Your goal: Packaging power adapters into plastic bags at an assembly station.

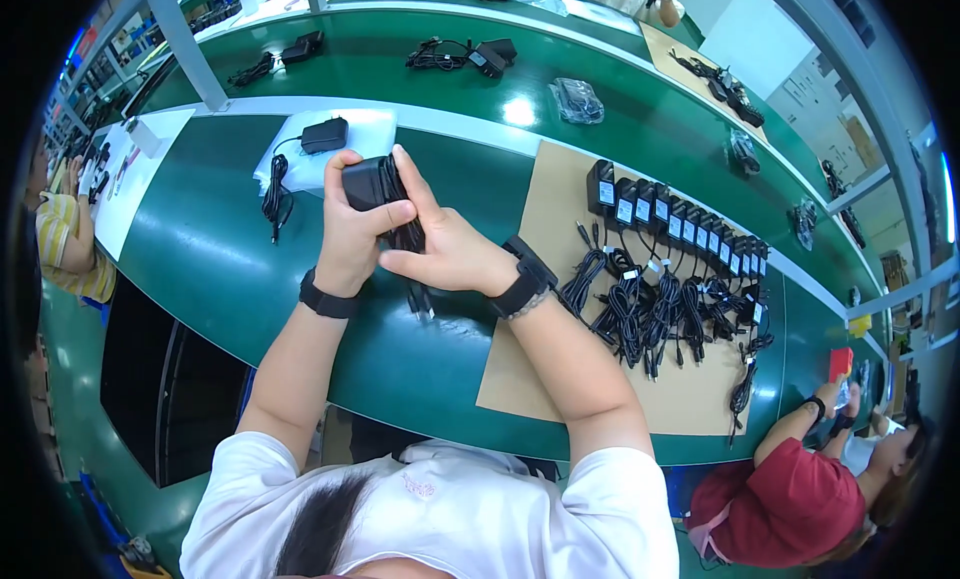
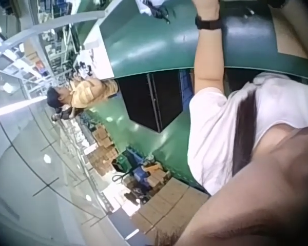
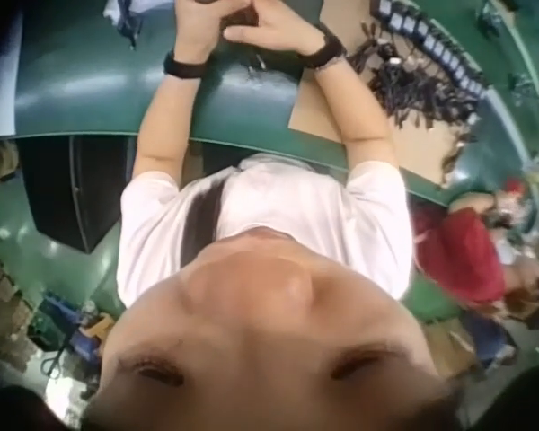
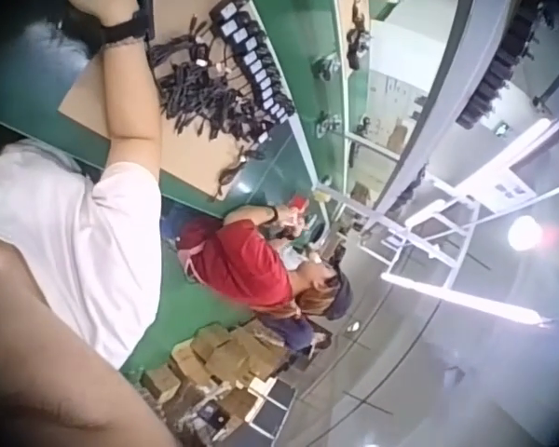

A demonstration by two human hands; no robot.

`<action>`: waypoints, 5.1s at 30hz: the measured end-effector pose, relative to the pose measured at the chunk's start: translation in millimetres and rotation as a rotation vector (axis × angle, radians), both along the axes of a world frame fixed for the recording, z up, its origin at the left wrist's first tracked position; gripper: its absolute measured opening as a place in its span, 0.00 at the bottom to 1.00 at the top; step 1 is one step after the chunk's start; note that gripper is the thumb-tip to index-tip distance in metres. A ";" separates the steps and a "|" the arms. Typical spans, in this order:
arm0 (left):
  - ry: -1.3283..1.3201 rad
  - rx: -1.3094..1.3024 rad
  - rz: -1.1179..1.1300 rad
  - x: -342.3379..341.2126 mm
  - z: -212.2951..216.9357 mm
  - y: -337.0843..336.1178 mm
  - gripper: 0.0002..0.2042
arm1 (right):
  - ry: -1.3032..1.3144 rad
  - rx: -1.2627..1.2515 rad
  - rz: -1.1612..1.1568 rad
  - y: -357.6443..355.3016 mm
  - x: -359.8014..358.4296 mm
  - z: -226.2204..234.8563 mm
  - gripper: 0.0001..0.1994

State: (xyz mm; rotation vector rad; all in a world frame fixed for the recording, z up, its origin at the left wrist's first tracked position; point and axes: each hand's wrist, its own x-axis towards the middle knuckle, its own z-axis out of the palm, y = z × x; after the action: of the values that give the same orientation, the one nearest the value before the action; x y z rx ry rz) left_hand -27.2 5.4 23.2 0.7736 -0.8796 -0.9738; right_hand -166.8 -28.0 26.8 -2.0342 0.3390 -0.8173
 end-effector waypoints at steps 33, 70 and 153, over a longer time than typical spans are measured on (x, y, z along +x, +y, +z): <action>-0.227 0.046 0.341 -13.8 -5.4 7.4 0.35 | -0.641 0.863 -0.137 15.9 17.8 -19.4 0.20; -1.465 0.841 0.135 137.8 -1.8 -110.9 0.17 | -0.315 0.295 -0.693 -48.1 -10.5 -32.5 0.19; -0.588 -0.068 -0.041 -12.5 -3.3 20.6 0.07 | -0.304 0.586 -0.318 -11.7 24.7 4.5 0.26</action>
State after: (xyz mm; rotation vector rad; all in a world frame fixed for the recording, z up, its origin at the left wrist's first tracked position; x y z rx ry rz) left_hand -39.7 26.0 19.9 1.0072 -1.4321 -0.7516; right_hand -142.1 -39.7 31.3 -1.3072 0.6523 -1.0577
